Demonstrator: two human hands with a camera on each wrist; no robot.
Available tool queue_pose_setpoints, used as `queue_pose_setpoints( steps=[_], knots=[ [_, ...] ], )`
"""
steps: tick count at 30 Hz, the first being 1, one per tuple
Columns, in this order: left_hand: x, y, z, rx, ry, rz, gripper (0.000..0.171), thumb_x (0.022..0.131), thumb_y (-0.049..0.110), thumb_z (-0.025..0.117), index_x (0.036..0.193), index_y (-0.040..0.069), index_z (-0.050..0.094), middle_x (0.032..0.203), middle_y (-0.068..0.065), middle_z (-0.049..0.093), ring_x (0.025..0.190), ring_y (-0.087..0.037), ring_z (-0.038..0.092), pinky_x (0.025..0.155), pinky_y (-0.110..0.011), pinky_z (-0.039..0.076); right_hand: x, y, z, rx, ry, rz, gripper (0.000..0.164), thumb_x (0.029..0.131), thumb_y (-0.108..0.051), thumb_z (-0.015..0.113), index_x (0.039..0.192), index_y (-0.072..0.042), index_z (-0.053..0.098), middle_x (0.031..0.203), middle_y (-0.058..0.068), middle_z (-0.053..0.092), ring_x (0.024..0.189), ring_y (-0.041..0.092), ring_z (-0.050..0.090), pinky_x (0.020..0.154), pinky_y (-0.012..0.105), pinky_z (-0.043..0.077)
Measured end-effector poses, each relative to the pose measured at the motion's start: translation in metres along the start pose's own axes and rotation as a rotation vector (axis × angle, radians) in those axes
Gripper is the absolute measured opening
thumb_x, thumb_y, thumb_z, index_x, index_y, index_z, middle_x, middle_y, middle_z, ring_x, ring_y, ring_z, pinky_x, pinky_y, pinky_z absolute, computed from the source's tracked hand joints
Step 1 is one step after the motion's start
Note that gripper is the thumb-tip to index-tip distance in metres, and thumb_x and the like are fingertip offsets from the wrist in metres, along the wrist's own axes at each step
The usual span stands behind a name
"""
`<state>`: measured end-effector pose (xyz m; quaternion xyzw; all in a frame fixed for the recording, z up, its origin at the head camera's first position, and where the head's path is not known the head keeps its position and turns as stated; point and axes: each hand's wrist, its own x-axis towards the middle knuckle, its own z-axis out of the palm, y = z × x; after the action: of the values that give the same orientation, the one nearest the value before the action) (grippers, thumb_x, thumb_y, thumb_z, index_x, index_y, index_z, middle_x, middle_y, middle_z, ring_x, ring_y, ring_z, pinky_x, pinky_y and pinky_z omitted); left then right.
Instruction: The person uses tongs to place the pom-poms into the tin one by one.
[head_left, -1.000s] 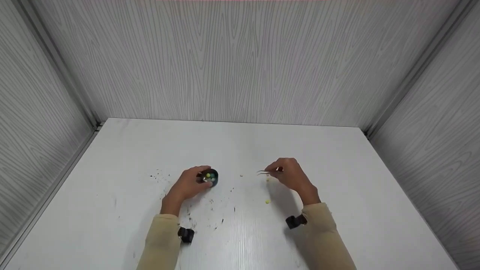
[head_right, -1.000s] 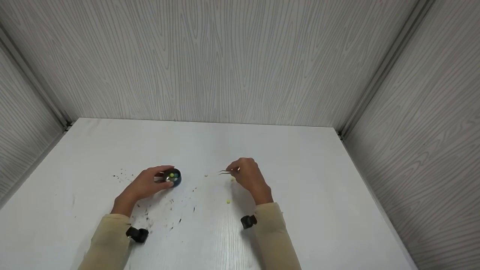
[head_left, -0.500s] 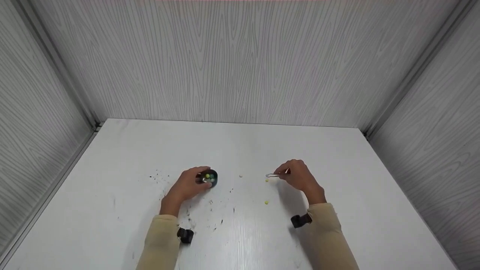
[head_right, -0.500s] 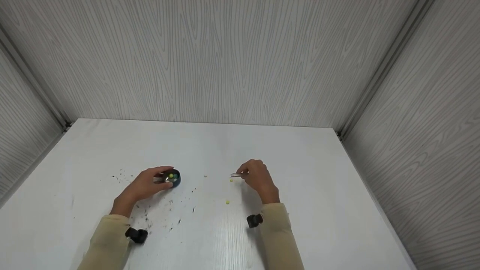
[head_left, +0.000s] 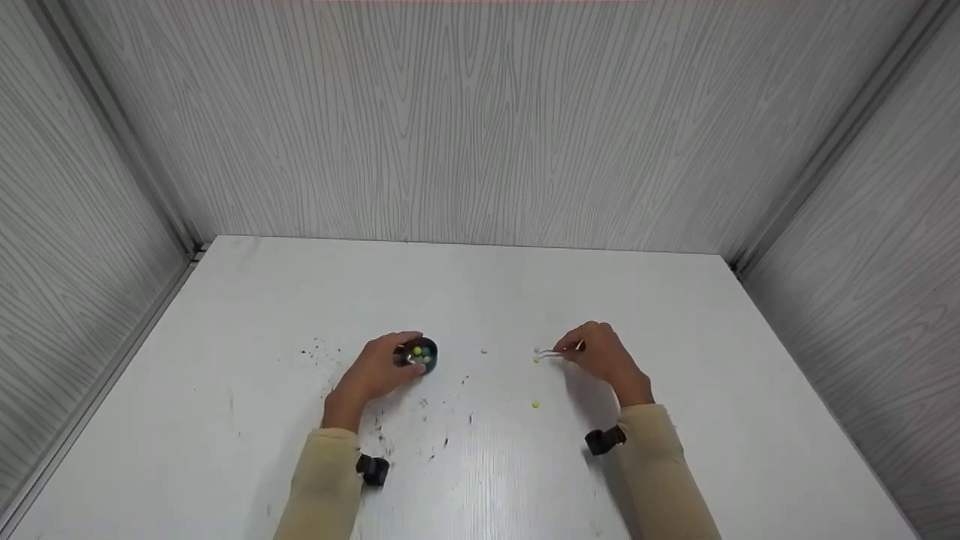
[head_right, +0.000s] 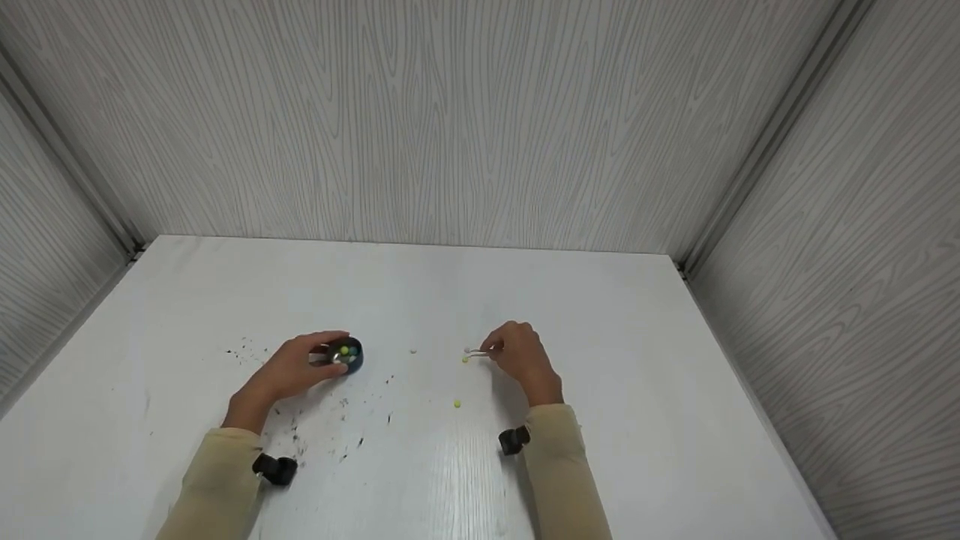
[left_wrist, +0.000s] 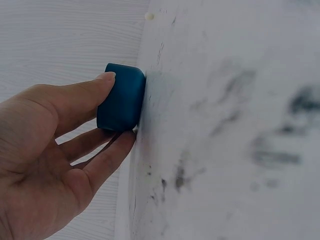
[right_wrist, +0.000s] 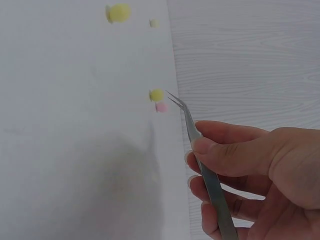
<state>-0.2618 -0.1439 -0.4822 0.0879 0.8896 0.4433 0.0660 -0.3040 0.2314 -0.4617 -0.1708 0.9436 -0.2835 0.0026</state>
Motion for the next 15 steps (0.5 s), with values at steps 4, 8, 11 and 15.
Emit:
queue_pose_setpoints(
  steps=[4,8,11,15],
  knots=[
    [0.0007,0.0009,-0.0005,0.007,0.002,0.003,0.057,0.096,0.010,0.072,0.150,0.004,0.052,0.150,-0.022,0.055,0.137,-0.042,0.056,0.116,-0.055,0.045,-0.0001,0.0009,-0.0005,0.003,-0.003,0.011,0.017,0.088,0.005,0.075,0.095,-0.007,0.084,0.094,0.010,0.079,0.085,0.022,0.068,0.078,0.039,0.058],
    [0.0013,0.0009,-0.0003,0.017,0.000,0.009,0.057,0.096,0.011,0.072,0.149,0.005,0.052,0.150,-0.022,0.055,0.137,-0.042,0.056,0.116,-0.055,0.045,-0.0001,0.0002,0.0005,0.005,-0.010,0.043,0.018,0.088,0.006,0.075,0.095,-0.008,0.084,0.092,0.009,0.079,0.084,0.020,0.066,0.077,0.037,0.057],
    [0.0016,0.0004,0.0001,0.024,0.002,0.006,0.057,0.096,0.011,0.072,0.150,0.005,0.053,0.151,-0.022,0.055,0.137,-0.042,0.055,0.116,-0.056,0.044,0.0003,-0.0006,0.0017,0.002,-0.011,0.055,0.018,0.087,0.006,0.075,0.095,-0.008,0.084,0.091,0.008,0.079,0.082,0.019,0.065,0.075,0.035,0.056],
    [0.0016,-0.0002,0.0003,0.018,0.001,-0.004,0.057,0.097,0.012,0.072,0.150,0.005,0.052,0.151,-0.022,0.054,0.137,-0.042,0.055,0.116,-0.056,0.044,0.0010,-0.0015,0.0032,-0.002,-0.002,0.046,0.019,0.087,0.007,0.075,0.094,-0.007,0.084,0.090,0.009,0.079,0.082,0.019,0.066,0.074,0.034,0.056]
  ],
)
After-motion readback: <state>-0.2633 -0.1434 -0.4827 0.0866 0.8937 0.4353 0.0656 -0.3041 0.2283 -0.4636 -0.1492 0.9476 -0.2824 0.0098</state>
